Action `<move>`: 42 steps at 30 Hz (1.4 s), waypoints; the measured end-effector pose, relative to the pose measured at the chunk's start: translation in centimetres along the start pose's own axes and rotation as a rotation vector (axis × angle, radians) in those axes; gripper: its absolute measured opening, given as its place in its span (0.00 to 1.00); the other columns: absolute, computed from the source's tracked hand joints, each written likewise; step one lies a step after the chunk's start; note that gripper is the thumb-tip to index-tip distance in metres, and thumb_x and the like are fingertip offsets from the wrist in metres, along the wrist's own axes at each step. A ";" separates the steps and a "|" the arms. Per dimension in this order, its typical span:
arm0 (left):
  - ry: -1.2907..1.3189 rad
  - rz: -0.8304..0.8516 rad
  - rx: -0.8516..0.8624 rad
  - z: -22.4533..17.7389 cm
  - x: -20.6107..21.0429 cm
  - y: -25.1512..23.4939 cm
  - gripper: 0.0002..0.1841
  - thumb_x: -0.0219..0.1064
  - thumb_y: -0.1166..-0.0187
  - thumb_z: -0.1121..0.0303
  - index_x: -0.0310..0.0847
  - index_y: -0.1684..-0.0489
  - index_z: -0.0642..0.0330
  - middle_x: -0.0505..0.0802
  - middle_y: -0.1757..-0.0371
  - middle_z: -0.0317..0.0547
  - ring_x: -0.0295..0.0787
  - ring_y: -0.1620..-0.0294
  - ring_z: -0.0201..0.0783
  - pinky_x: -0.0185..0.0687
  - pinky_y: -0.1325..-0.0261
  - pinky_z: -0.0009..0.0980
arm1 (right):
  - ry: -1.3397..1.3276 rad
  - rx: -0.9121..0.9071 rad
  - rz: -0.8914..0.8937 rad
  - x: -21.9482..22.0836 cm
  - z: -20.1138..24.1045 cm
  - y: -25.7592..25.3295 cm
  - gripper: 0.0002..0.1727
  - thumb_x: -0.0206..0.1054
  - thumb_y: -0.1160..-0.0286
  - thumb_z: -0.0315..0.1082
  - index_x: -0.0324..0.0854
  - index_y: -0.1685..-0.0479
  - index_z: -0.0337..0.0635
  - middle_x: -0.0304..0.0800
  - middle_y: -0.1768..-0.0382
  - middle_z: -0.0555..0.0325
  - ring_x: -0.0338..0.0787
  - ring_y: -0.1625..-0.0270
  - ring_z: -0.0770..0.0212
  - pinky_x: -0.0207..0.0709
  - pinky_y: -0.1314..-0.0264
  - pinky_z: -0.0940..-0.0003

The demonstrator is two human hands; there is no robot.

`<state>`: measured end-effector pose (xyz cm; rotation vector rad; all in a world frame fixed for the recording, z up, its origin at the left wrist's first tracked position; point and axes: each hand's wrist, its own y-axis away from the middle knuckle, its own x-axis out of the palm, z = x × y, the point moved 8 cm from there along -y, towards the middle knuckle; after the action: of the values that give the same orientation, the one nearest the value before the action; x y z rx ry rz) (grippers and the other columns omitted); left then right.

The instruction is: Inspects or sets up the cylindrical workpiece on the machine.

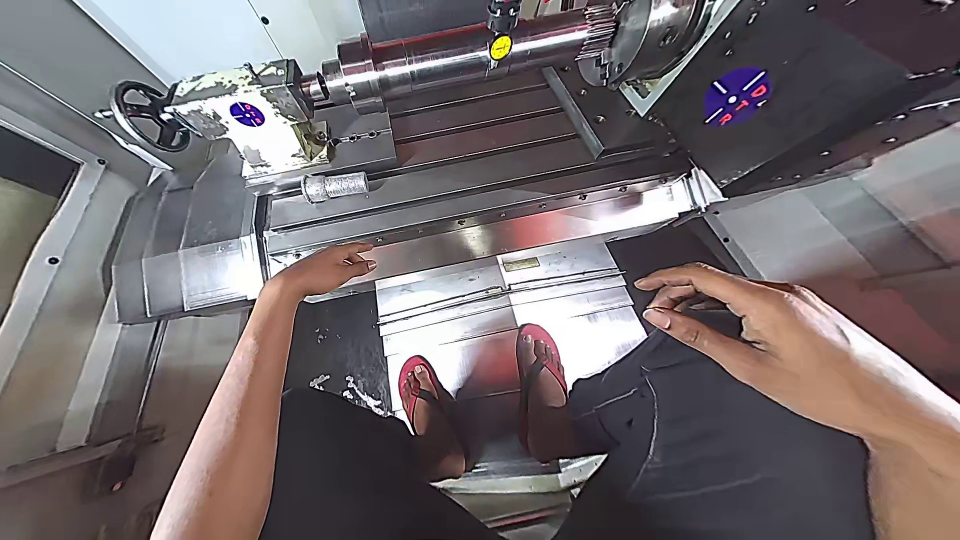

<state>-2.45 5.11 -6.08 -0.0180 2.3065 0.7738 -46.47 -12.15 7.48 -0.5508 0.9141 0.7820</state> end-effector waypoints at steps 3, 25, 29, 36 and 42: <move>-0.008 0.008 -0.002 -0.2 0.0 0.0 0.30 0.62 0.12 0.52 0.68 0.14 0.54 0.90 0.35 0.57 0.87 0.33 0.52 0.74 0.26 0.55 | -0.292 -0.035 0.007 -0.9 -0.4 -0.4 0.26 0.61 0.18 0.62 0.85 0.38 0.54 0.94 0.56 0.73 0.93 0.53 0.75 0.89 0.49 0.76; -0.015 0.033 0.127 -2.4 0.2 2.3 0.31 0.61 0.12 0.53 0.65 0.13 0.57 0.87 0.32 0.60 0.84 0.30 0.51 0.72 0.23 0.52 | 0.213 0.288 -0.385 -3.6 -1.1 6.6 0.34 0.45 0.12 0.59 0.89 0.47 0.41 0.92 0.56 0.45 0.91 0.54 0.47 0.80 0.50 0.39; 0.014 0.007 0.166 -2.8 -0.1 3.0 0.29 0.61 0.12 0.56 0.67 0.13 0.57 0.88 0.33 0.59 0.85 0.31 0.51 0.73 0.24 0.52 | 0.388 0.238 -0.257 -0.9 2.8 6.5 0.34 0.53 0.20 0.67 0.89 0.40 0.50 0.89 0.34 0.49 0.85 0.29 0.42 0.74 0.30 0.32; 0.013 -0.023 0.201 -3.0 -0.5 3.4 0.29 0.62 0.12 0.57 0.67 0.14 0.58 0.89 0.35 0.59 0.85 0.33 0.51 0.74 0.25 0.52 | 0.590 0.216 -0.182 2.0 6.7 6.0 0.29 0.53 0.21 0.68 0.90 0.45 0.60 0.95 0.42 0.59 0.81 0.22 0.46 0.59 0.18 0.32; 0.017 -0.029 0.181 -2.6 -0.6 3.2 0.29 0.63 0.12 0.54 0.68 0.14 0.54 0.89 0.34 0.57 0.86 0.33 0.51 0.74 0.26 0.54 | 0.618 0.156 -0.157 3.7 7.7 5.4 0.29 0.50 0.19 0.66 0.89 0.47 0.59 0.96 0.56 0.63 0.93 0.42 0.53 0.49 0.13 0.29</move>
<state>-4.31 6.21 -2.53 0.0235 2.3786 0.5495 -45.63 -2.03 7.75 -0.7324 1.4659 0.3896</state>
